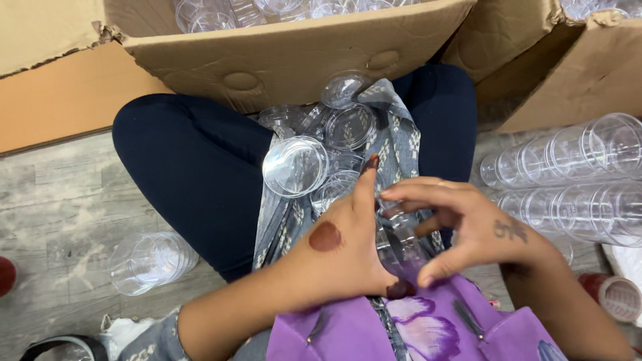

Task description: The person sits on the floor and fits clear plastic lids onto clear plastic jars one at a time, pressing each lid down to seat it. The finished jars are stacked in groups on the floor and filled jars are placed into cardboard boxes.

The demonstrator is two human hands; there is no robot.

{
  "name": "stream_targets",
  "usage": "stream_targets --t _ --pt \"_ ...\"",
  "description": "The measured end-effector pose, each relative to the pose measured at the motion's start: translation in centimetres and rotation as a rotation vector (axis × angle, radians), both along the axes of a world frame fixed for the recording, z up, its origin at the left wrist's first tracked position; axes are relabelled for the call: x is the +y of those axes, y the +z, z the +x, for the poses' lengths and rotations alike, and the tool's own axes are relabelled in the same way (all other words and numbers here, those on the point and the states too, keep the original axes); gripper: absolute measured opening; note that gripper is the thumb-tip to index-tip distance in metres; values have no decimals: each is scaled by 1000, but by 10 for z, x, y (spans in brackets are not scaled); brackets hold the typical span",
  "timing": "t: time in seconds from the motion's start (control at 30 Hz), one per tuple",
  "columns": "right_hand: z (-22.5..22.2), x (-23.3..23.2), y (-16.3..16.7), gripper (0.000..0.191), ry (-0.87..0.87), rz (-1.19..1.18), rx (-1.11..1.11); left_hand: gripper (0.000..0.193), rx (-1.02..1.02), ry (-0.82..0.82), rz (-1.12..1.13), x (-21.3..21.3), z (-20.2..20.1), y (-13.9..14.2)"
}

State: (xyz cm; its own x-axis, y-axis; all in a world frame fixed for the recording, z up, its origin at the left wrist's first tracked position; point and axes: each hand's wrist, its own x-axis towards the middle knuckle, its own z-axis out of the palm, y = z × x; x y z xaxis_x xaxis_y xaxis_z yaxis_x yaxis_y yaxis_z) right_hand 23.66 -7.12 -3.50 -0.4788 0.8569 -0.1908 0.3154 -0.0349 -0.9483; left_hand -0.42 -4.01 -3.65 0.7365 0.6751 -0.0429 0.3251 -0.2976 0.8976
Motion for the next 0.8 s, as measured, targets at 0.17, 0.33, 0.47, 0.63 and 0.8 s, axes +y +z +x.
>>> stream_targets --t 0.17,0.33,0.47,0.63,0.8 --pt "-2 -19 5 94 -78 21 -65 138 20 -22 5 -6 0 -1" --pt "-9 -26 4 96 -119 -8 -110 131 2 -39 110 -11 2 -5" --pt "-10 -31 4 98 -140 -97 -139 129 -44 -28 148 -16 0 -5" --pt "-12 -39 4 97 -132 -66 -127 132 -34 -49 109 -17 0 -4" --pt "-16 -48 4 100 -207 -157 -158 133 17 -43 34 -19 0 -2"
